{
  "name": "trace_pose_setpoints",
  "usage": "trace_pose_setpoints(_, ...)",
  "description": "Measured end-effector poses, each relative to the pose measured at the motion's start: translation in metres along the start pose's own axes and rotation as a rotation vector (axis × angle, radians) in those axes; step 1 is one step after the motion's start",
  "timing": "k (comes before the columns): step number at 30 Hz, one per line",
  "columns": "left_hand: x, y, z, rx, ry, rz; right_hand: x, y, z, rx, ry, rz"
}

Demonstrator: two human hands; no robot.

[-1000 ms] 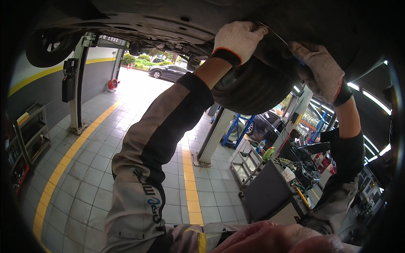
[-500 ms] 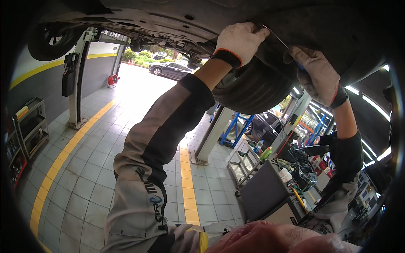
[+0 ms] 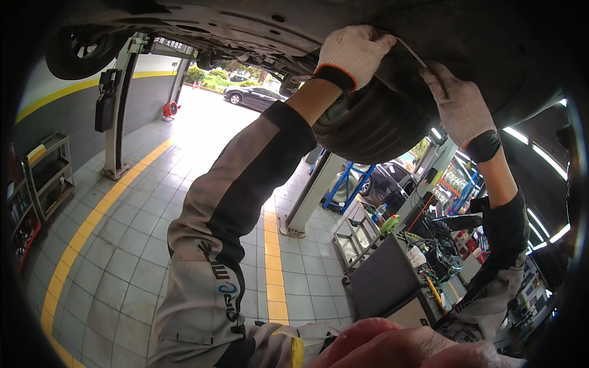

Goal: The person works under a raised car, using a wrench to loosen and tighten bolts on the undercarriage. They move along the vehicle, adjusting multiple fasteners and occasionally repositioning to reach different areas.

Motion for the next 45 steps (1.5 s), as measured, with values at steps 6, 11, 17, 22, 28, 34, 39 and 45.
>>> trace_pose_setpoints(6,-0.002,-0.005,0.001,-0.025,-0.059,0.028,-0.009,0.025,-0.020,1.030,0.394,0.722)
trace_pose_setpoints(11,-0.001,-0.007,-0.002,-0.013,-0.065,0.047,-0.004,0.032,-0.035,0.809,0.420,0.564)
trace_pose_setpoints(17,-0.001,-0.003,0.004,0.004,-0.042,0.026,-0.004,0.013,-0.012,-0.012,0.090,-0.005)
trace_pose_setpoints(22,0.001,-0.003,-0.001,0.127,0.096,0.007,-0.006,0.025,-0.024,0.792,0.313,0.490)
trace_pose_setpoints(28,-0.002,-0.013,-0.018,0.138,0.228,-0.113,-0.014,0.044,-0.025,1.201,0.462,0.759)
trace_pose_setpoints(34,-0.003,-0.002,0.003,0.042,0.002,-0.015,-0.002,0.029,-0.023,0.243,0.136,0.039)
trace_pose_setpoints(39,-0.005,-0.008,-0.001,0.034,0.079,-0.146,-0.008,0.018,-0.014,0.304,0.096,-0.066)
trace_pose_setpoints(45,-0.003,-0.011,-0.003,0.119,0.028,-0.087,-0.016,0.053,-0.020,1.335,0.386,0.772)
Point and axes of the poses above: each hand's wrist, its own x-axis towards the middle knuckle, its own y-axis out of the palm, z = x × y, the point moved 8 cm from there along x, towards the middle knuckle, and after that the axes turned 9 degrees about y, right-handed, at the moved point
